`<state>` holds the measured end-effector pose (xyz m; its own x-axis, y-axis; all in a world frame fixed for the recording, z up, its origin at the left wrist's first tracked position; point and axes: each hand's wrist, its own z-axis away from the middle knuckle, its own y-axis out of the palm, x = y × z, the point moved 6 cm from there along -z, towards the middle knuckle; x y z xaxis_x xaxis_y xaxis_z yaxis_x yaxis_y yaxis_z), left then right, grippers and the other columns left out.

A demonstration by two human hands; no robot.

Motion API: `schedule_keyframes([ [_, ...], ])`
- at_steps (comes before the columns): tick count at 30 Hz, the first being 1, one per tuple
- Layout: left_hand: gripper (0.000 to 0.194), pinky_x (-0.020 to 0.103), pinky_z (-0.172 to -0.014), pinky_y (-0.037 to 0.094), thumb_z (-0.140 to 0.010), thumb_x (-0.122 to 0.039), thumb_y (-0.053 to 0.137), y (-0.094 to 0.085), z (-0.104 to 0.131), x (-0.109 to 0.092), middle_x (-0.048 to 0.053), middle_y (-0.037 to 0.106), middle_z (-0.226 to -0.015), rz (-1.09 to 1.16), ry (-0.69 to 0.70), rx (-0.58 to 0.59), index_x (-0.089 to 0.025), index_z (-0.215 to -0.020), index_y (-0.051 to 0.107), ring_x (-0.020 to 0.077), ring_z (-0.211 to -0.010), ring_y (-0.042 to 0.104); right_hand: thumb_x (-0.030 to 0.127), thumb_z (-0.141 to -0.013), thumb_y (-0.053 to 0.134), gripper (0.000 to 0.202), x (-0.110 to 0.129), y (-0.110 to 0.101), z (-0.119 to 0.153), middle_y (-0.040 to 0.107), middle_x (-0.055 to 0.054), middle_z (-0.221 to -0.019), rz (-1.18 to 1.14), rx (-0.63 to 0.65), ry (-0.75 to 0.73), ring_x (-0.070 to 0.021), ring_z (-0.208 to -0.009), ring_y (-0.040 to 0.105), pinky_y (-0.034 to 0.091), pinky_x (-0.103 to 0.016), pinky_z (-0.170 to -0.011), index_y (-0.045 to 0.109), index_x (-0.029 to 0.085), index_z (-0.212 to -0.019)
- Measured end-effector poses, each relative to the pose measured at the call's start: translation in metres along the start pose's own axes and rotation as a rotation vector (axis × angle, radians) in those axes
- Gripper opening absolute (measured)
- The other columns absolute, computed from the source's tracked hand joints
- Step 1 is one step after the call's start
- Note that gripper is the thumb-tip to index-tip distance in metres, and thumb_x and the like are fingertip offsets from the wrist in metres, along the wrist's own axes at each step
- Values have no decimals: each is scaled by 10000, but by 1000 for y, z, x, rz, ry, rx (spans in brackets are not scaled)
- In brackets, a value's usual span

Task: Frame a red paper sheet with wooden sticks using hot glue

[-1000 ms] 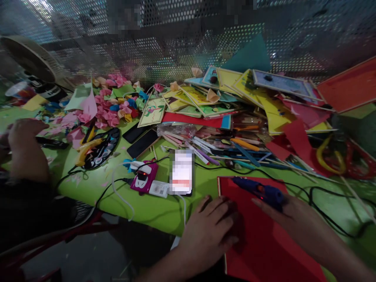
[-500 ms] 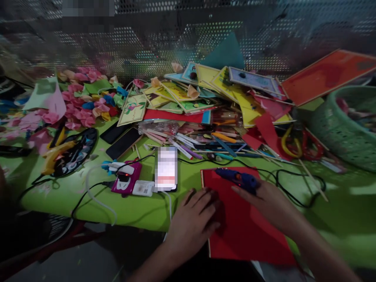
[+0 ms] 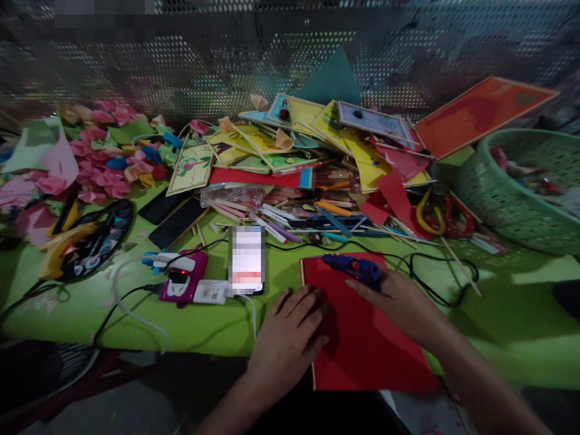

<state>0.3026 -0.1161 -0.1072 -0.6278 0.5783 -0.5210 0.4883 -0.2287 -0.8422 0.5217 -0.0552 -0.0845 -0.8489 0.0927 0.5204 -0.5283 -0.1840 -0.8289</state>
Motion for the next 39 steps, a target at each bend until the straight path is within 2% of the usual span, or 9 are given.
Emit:
schedule_keyframes([
  [3, 430, 494, -1274, 350, -1037, -416, 599, 0, 0, 0, 21, 532, -1592, 2, 8, -5, -261, -1437, 570, 219, -1502, 435, 706, -883, 552, 600, -3, 1, 2, 731, -46, -647, -23, 58, 13, -255, -587, 653, 505, -335, -549, 814, 185, -1019],
  [8, 452, 499, -1274, 346, -1039, -406, 598, 1, 0, 1, 4, 520, -1604, 14, 4, -23, -275, -1467, 540, 210, -1512, 423, 662, -908, 583, 553, 2, 4, 2, 812, -59, -898, -93, 74, -7, -290, -790, 734, 566, -368, -702, 789, 224, -1174],
  [15, 437, 487, -1273, 345, -1042, -407, 591, 3, 1, 2, 21, 534, -1590, 1, 6, -30, -270, -1456, 556, 210, -1509, 427, 653, -931, 576, 535, -4, 7, 1, 814, -46, -920, -89, 81, -24, -305, -859, 749, 582, -390, -748, 772, 244, -1215],
  [17, 438, 487, -1271, 350, -1043, -413, 589, 3, 1, 2, 14, 530, -1595, -7, 4, -32, -273, -1456, 554, 206, -1507, 429, 643, -924, 587, 510, -10, 3, 3, 805, -37, -854, -76, 46, -21, -296, -797, 743, 578, -382, -703, 783, 254, -1189],
  [21, 405, 483, -1261, 362, -1059, -431, 551, 3, 2, 3, 0, 536, -1594, -13, 11, -58, -269, -1430, 570, 207, -1487, 456, 642, -882, 617, 456, -21, -6, 7, 711, -16, -608, -65, -22, 19, -276, -618, 694, 526, -351, -541, 816, 255, -1020],
  [25, 357, 476, -1260, 360, -1062, -408, 548, 2, 3, 3, 0, 569, -1564, -10, 11, -102, -260, -1381, 605, 212, -1458, 490, 628, -875, 603, 427, -18, -9, 8, 610, 4, -494, -55, -32, 20, -251, -544, 648, 486, -331, -498, 810, 256, -904],
  [28, 343, 474, -1257, 363, -1060, -398, 554, 1, 3, 2, 6, 597, -1534, -11, 9, -119, -260, -1368, 616, 214, -1442, 506, 629, -887, 594, 443, -9, -6, 7, 622, 1, -509, -72, -9, 6, -258, -575, 662, 500, -337, -525, 815, 251, -958],
  [34, 341, 462, -1258, 364, -1052, -382, 570, 0, 3, 2, -10, 605, -1521, -13, 6, -117, -269, -1373, 606, 208, -1440, 505, 622, -904, 612, 483, -1, 5, 4, 774, -19, -749, -95, 31, -1, -266, -717, 720, 552, -346, -642, 796, 239, -1135],
  [39, 346, 467, -1254, 368, -1050, -386, 573, 1, 4, 2, 1, 593, -1532, -6, 9, -117, -264, -1373, 604, 209, -1452, 491, 642, -908, 593, 502, -9, 3, 5, 713, -5, -637, -63, 39, 20, -254, -631, 684, 524, -339, -582, 797, 239, -1125],
])
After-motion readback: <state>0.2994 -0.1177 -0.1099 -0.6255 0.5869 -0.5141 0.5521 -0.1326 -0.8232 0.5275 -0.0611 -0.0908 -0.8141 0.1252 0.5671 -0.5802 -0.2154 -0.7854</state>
